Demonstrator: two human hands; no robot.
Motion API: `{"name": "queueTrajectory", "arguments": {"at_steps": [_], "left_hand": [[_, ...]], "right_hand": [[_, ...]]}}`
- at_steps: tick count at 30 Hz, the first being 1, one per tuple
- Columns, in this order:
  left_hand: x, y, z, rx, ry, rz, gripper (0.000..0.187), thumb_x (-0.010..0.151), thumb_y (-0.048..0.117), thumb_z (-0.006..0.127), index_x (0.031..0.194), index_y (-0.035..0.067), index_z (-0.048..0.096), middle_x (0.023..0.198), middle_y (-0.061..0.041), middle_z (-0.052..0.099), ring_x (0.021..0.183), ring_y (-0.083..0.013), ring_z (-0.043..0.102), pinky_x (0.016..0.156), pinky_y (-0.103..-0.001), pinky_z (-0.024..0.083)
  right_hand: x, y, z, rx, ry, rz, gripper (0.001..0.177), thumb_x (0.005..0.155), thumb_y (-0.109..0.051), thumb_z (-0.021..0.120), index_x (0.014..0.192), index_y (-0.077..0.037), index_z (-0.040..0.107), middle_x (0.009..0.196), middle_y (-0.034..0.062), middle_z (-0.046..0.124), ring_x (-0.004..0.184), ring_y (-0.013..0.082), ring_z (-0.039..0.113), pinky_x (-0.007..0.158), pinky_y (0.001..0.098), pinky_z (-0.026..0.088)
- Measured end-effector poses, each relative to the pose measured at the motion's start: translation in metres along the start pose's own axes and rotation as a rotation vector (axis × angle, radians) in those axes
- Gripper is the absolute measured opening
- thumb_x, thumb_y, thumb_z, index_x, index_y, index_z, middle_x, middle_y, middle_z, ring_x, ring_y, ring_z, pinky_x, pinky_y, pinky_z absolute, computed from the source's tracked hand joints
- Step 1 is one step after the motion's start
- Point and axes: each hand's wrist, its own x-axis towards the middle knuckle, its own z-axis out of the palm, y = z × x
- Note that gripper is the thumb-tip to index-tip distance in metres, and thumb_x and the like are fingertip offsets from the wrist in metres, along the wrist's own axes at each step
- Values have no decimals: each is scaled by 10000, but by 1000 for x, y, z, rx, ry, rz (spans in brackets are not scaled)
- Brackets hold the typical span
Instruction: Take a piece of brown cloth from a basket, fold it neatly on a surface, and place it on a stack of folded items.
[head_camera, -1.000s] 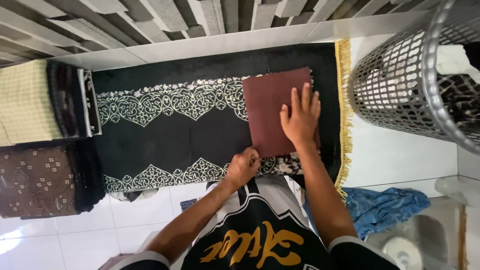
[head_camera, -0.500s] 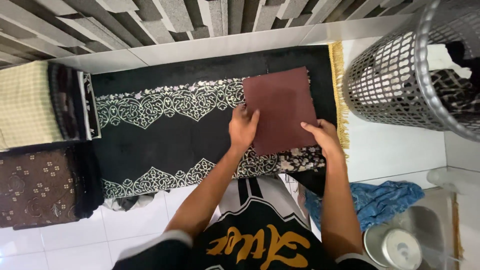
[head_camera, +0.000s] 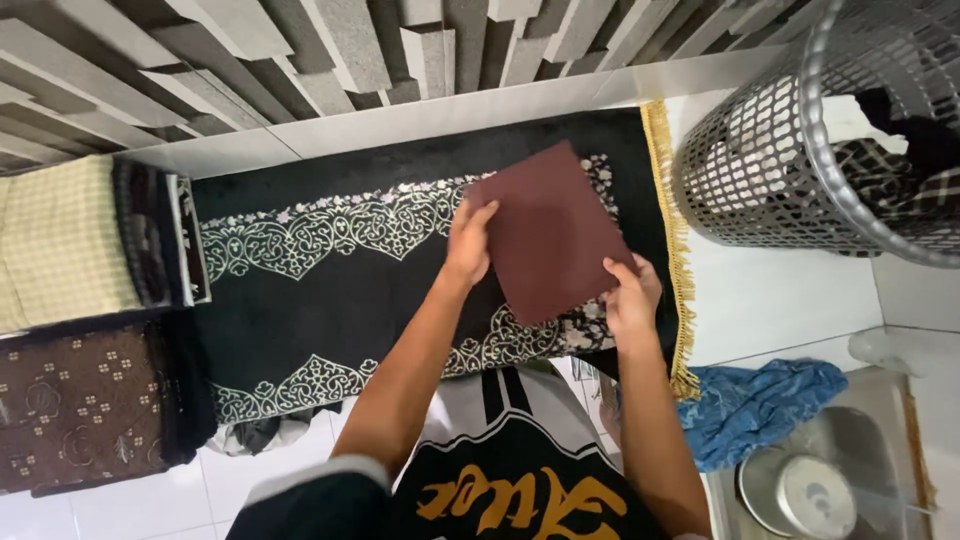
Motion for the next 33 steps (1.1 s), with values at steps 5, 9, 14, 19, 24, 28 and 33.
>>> {"name": "queueTrajectory", "arguments": {"at_steps": [5,9,14,19,24,28,33], "left_hand": [[-8,-19,-110,-260,114,14,397,838,-11,694,1204,139,667,1214,-109,692,1123,-298,650,1012,-475,508],[-70,-12,-182,-377,139,109,456,679,-204,630,988,129,581,1007,-42,698,1033,-273,683,963,-433,535],[-99,21,-220,179,229,-153,759,833,172,867,1462,79,452,1276,-174,664,1124,-296,668,907,-430,571],[-51,23,-227,416,284,-104,829,824,413,906,1455,89,476,1255,-188,703,1123,-289,699,919,-432,603],[0,45,-208,607,303,242,578,923,214,799,1391,61,497,1262,-153,675,1071,-252,700,891,-396,594],[-10,62,-189,780,284,338,406,970,103,695,1340,121,529,1202,-123,701,1126,-294,699,922,-415,597],[-21,40,-182,1627,248,953,502,965,163,648,1453,114,542,1654,-179,346,1523,-382,327,1179,-652,260]], "right_hand": [[42,17,43,-64,-193,-220,495,758,-2,890,1179,-42,632,1018,117,642,921,251,675,718,350,565],[3,0,121,-123,-426,-167,649,733,-41,934,1296,-83,615,1014,83,668,906,194,696,751,316,622],[-21,21,163,-423,-564,-41,753,807,-205,941,1436,-76,545,1234,179,626,1164,264,606,966,416,548],[-59,-11,154,-646,-621,90,808,869,-287,878,1530,-94,457,1448,215,552,1431,365,466,1155,552,359],[-57,8,122,-945,-652,-120,679,896,-405,820,1450,-116,553,1201,238,692,1096,365,684,889,507,553],[-53,17,112,-1186,-579,-252,612,993,-568,647,1433,-150,564,1189,215,704,1119,388,683,850,512,567],[-51,55,119,-1129,-541,-1386,632,787,-20,712,1387,107,559,1403,374,522,1323,530,495,1129,595,356]]}}
